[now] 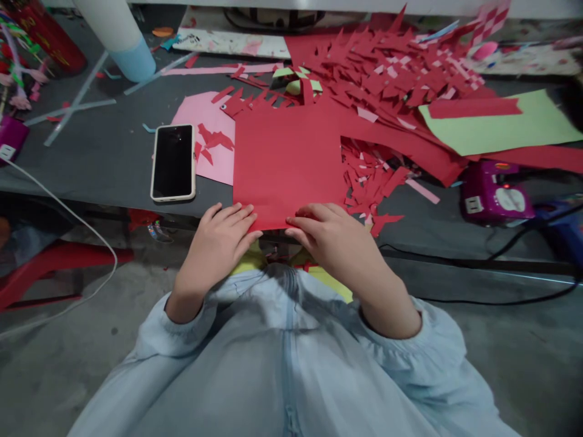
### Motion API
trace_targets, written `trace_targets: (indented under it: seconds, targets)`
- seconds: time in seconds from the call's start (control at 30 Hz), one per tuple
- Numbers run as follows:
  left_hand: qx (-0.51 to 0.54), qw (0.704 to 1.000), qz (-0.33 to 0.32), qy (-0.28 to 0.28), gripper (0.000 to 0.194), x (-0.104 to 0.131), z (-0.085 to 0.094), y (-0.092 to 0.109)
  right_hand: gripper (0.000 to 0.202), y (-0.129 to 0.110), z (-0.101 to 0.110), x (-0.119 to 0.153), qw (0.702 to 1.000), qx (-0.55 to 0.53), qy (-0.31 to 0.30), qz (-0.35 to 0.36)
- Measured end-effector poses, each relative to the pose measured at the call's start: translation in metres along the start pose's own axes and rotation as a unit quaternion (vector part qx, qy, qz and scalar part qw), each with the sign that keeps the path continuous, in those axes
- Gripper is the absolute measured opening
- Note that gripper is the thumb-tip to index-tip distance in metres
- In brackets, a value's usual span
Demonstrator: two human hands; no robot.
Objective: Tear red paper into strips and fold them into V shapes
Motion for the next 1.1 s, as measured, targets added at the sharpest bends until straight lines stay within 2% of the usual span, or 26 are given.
trace_targets:
  seconds: [0.17, 0.3, 0.5, 0.67, 0.9, 1.0, 1.1]
  targets:
    - [0.038, 0.999, 0.005, -0.015, 0.034, -0.005, 0.004, -0.005, 0.030, 0.007, 0.002, -0.012, 0.995, 0.017, -0.066, -0.073]
    - [0.056, 0.998, 0.020, 0.008, 0.033, -0.009, 0.009, -0.012, 0.033, 0.009, 0.004, -0.021, 0.986, 0.052, -0.120, -0.107]
    - [0.060, 0.992, 0.105, 0.042, 0.035, -0.015, 0.012, -0.033, 0.030, 0.013, 0.008, -0.037, 0.981, 0.094, -0.129, -0.113]
    - [0.065, 0.987, 0.139, 0.055, 0.027, -0.022, 0.011, -0.041, 0.028, 0.016, 0.008, -0.046, 0.982, 0.097, -0.129, -0.102]
    - [0.077, 0.980, 0.160, 0.085, 0.013, -0.023, 0.008, -0.045, 0.023, 0.019, 0.001, -0.049, 0.979, 0.064, -0.167, -0.098]
    - [0.081, 0.981, 0.152, 0.091, 0.014, -0.021, 0.007, -0.042, 0.023, 0.018, 0.002, -0.050, 0.983, 0.061, -0.151, -0.082]
    - [0.077, 0.981, 0.143, 0.106, 0.017, -0.020, 0.011, -0.041, 0.025, 0.013, 0.013, -0.052, 0.993, 0.075, -0.080, -0.043]
Point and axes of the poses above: each hand's wrist, its own x-axis away from the middle knuckle, its own z-axis out of the back of the hand, y = z × x, the point moved 9 cm from there along -x, towards the middle knuckle, and after that the axes turned 7 degrees about -x, right-handed, at the moved point
